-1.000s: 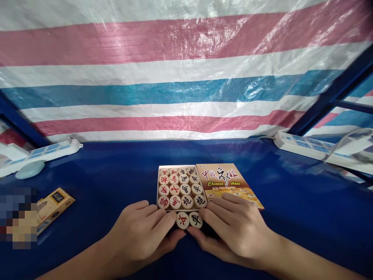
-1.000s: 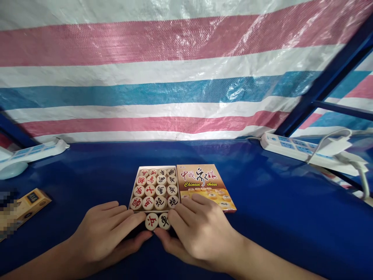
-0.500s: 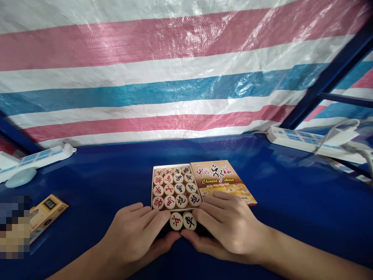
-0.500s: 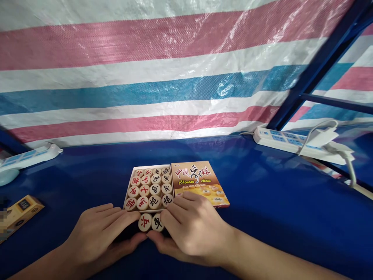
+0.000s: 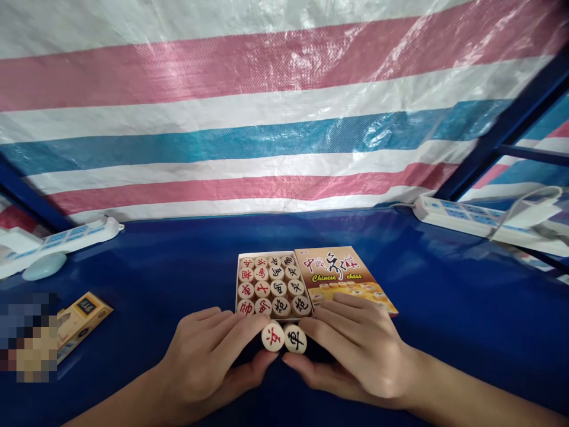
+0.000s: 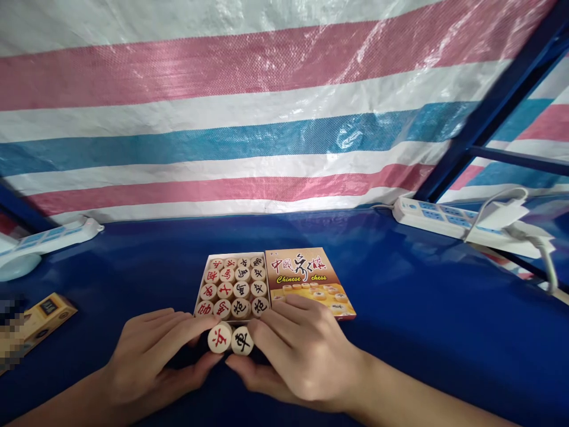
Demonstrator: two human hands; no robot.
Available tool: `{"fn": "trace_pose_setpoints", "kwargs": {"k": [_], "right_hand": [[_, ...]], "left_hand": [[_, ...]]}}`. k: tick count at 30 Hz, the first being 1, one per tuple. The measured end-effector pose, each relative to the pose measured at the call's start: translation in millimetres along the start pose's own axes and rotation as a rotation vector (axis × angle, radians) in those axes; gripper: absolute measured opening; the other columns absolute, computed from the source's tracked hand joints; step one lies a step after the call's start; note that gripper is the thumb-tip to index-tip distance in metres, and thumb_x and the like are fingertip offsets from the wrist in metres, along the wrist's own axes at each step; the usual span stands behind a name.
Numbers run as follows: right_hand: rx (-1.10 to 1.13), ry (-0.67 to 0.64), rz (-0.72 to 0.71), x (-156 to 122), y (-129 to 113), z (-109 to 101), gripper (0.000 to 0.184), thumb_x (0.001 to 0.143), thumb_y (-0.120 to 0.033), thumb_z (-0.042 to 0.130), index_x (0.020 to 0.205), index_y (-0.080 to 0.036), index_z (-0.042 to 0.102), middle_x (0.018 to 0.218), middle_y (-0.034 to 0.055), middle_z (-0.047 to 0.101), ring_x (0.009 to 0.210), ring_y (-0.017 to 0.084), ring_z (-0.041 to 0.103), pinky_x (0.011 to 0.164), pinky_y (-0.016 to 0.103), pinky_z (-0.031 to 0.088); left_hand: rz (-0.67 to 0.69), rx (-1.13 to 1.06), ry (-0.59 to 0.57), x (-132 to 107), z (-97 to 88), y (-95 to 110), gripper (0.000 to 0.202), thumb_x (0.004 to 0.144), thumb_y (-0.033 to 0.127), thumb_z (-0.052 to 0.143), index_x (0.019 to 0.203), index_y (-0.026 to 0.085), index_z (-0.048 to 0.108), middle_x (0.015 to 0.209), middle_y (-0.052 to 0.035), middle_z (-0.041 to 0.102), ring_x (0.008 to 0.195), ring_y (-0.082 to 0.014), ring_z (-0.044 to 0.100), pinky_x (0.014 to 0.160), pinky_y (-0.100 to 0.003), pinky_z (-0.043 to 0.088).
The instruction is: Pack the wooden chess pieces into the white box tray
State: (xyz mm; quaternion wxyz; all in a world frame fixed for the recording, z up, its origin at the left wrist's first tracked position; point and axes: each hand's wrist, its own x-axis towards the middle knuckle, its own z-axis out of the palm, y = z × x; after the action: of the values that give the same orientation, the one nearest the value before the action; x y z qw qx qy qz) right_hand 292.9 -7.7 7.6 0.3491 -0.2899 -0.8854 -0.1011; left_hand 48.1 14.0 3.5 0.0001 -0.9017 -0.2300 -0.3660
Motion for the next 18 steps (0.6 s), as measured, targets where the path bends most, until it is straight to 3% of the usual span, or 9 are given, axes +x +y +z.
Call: {"fn": "trace_pose_setpoints", "kwargs": {"k": [6,18], "right_hand": [[0.015,0.027,0.034,3.0,1.3,-1.8,0.024,0.085,-0.029,0.072,0.102,-0.014,0.063,0.071,-0.0003,0.065,0.061,0.013,0.06,0.055,0.031,0.045],[0.058,0.043,0.071,0.3,6.4,-1.1,0.028,0.083,-0.026,0.073,0.106,-0.015,0.063,0.075,0.0004,0.066,0.065,0.013,0.063,0.064,0.03,0.052]], "left_hand": [[-0.065,-0.063,0.004,-3.2,2.6,-3.3,0.032,0.086,0.022,0.072,0.116,0.019,0.061,0.08,0.0048,0.07,0.061,-0.0075,0.061,0.059,-0.023,0.044],[-0.098,-0.086,-0.001,-0.7,2.2,-6.8,0.026,0.09,0.031,0.069,0.113,0.022,0.061,0.079,0.0059,0.071,0.061,-0.0072,0.064,0.06,-0.02,0.044]]}}
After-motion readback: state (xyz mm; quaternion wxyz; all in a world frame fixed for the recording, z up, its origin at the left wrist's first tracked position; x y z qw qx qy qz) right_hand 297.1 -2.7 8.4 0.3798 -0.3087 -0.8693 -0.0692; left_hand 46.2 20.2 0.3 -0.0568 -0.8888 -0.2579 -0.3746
